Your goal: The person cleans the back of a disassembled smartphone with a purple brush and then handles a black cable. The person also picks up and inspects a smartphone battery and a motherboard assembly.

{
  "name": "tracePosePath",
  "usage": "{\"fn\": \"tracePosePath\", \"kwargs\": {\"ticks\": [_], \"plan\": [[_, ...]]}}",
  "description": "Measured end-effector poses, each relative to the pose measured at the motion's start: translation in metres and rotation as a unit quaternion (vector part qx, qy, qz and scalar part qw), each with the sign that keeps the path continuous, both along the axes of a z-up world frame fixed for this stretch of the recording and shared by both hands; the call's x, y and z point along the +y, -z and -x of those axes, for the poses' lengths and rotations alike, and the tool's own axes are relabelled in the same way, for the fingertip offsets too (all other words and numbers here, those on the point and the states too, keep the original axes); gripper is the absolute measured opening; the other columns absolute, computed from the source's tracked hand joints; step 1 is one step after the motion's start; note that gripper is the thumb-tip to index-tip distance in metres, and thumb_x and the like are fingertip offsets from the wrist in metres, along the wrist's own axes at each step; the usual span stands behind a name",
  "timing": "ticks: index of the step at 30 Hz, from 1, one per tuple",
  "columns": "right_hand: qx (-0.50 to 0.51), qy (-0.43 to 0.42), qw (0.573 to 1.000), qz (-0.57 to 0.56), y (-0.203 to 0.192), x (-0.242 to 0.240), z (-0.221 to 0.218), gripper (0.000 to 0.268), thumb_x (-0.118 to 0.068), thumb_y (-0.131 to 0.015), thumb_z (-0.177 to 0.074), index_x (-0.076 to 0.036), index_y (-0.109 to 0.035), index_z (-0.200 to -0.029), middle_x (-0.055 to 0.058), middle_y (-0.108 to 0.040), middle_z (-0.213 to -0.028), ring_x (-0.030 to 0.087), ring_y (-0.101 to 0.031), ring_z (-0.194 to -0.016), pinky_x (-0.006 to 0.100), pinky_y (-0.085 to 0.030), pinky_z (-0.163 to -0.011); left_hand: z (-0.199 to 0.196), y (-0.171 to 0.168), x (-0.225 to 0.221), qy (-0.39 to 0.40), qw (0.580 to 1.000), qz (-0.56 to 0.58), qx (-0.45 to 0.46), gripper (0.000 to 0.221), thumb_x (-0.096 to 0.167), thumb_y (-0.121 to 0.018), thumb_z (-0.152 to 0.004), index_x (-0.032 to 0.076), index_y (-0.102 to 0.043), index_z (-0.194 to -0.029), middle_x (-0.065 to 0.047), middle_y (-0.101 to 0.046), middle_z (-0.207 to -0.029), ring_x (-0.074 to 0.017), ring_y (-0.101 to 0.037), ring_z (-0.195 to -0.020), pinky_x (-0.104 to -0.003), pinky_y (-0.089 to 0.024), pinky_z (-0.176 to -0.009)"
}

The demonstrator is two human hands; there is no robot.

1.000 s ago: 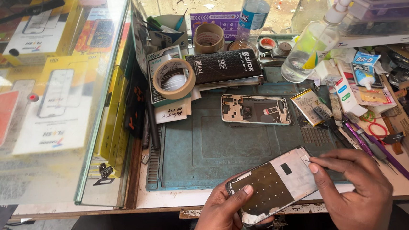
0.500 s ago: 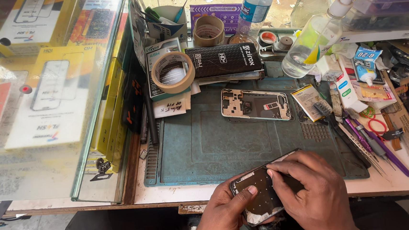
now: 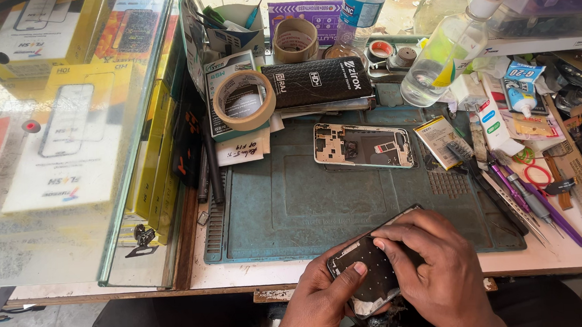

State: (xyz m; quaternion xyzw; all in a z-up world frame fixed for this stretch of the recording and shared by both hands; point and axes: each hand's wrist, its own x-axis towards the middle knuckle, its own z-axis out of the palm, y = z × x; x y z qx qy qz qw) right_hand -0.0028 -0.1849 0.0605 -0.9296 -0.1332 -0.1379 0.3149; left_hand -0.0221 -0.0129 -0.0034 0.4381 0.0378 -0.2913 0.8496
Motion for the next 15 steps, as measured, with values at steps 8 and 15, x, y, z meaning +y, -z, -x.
{"fn": "tracePosePath", "kwargs": {"ticks": [8, 15], "plan": [[-0.047, -0.047, 0.997, -0.037, 0.001, 0.003, 0.002, 0.015, -0.007, -0.077, -0.079, -0.007, -0.077, -0.094, 0.005, -0.071, -0.089, 0.022, -0.071, -0.084, 0.035, -0.055, -0.072, 0.003, 0.007, -0.004, -0.021, 0.999, 0.003, -0.035, 0.047, 0.016, -0.058, -0.102, -0.001, -0.058, -0.146, -0.007, -0.072, -0.103, -0.0078, -0.065, -0.082, -0.021, -0.055, -0.068], [-0.120, -0.050, 0.991, 0.022, -0.008, -0.032, -0.006, 0.012, -0.008, -0.075, -0.079, -0.006, -0.074, -0.091, 0.014, -0.069, -0.115, 0.028, -0.064, -0.108, 0.035, -0.049, -0.091, -0.006, -0.005, 0.005, -0.001, 0.996, 0.090, 0.029, 0.048, 0.017, -0.060, -0.098, 0.002, -0.057, -0.144, -0.011, -0.071, -0.121, -0.0169, -0.073, -0.099, -0.035, -0.066, -0.078]]}}
